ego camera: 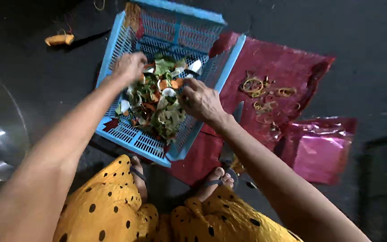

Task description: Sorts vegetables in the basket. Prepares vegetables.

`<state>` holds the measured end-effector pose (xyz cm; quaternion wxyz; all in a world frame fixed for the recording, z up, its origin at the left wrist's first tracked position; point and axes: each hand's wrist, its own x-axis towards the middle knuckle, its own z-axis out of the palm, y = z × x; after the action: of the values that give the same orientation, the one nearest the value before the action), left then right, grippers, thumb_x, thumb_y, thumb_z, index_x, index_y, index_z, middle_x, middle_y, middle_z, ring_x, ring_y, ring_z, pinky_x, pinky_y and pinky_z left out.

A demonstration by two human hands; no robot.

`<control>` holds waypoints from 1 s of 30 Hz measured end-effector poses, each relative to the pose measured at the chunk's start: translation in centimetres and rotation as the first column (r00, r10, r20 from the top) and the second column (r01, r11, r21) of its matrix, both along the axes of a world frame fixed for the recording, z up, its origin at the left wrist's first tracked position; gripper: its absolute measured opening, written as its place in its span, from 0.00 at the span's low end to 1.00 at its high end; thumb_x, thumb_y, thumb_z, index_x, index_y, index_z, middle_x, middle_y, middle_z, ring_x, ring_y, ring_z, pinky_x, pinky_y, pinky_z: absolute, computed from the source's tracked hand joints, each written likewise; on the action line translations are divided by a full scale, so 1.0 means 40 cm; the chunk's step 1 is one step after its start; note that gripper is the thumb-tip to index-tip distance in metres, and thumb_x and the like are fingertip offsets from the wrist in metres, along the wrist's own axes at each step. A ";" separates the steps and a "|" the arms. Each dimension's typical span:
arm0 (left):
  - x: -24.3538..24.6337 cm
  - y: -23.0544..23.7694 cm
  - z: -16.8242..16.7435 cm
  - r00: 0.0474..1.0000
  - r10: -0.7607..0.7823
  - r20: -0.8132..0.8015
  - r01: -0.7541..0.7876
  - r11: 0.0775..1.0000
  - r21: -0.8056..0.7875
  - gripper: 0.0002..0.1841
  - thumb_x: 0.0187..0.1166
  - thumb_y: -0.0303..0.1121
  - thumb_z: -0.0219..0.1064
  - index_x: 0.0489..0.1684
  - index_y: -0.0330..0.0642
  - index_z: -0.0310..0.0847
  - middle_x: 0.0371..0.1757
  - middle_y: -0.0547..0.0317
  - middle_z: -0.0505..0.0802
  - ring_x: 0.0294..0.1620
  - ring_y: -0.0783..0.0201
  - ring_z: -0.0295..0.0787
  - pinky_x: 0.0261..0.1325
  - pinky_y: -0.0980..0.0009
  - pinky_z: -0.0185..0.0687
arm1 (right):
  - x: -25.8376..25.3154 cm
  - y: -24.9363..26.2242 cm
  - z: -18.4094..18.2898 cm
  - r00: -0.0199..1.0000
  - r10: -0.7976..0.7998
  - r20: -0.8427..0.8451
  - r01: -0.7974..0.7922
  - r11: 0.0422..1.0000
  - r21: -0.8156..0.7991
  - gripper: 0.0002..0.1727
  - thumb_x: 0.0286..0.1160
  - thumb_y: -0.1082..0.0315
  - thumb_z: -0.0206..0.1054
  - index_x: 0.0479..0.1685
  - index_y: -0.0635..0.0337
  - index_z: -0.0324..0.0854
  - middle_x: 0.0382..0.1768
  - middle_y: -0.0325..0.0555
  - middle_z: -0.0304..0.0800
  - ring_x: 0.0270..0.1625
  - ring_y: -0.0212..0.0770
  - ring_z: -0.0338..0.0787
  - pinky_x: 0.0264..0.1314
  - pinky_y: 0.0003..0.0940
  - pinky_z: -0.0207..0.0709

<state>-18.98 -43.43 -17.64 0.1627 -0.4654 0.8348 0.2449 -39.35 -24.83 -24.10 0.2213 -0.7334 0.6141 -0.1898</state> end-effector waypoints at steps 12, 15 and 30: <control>-0.140 0.072 -0.123 0.995 0.070 0.065 -0.071 0.997 0.012 0.25 0.92 0.43 0.51 0.78 0.35 0.75 0.75 0.30 0.79 0.78 0.36 0.75 0.78 0.40 0.71 | 0.010 0.026 -0.054 0.921 -0.280 0.272 0.376 0.825 -0.422 0.10 0.78 0.74 0.61 0.48 0.64 0.87 0.64 0.65 0.86 0.71 0.63 0.82 0.68 0.49 0.78; -0.146 0.087 -0.054 0.987 -0.136 0.083 0.146 0.982 -0.118 0.22 0.90 0.45 0.52 0.70 0.46 0.84 0.65 0.41 0.89 0.74 0.37 0.79 0.67 0.37 0.72 | 0.018 0.018 -0.055 0.892 -0.310 0.329 0.436 0.782 -0.444 0.10 0.76 0.76 0.62 0.48 0.62 0.88 0.65 0.66 0.85 0.72 0.65 0.80 0.71 0.51 0.75; -0.171 0.076 -0.077 0.983 -0.088 0.164 0.118 0.976 -0.182 0.21 0.88 0.40 0.47 0.68 0.42 0.81 0.60 0.36 0.91 0.64 0.32 0.86 0.57 0.31 0.75 | 0.032 0.013 -0.054 0.880 -0.297 0.370 0.447 0.780 -0.438 0.08 0.75 0.76 0.63 0.41 0.59 0.89 0.63 0.63 0.87 0.71 0.61 0.83 0.65 0.46 0.79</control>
<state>-25.80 -40.39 -20.74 0.1942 -0.4524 0.8624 0.1182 -38.08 -24.33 -26.27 0.0611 -0.5933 0.6372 -0.4880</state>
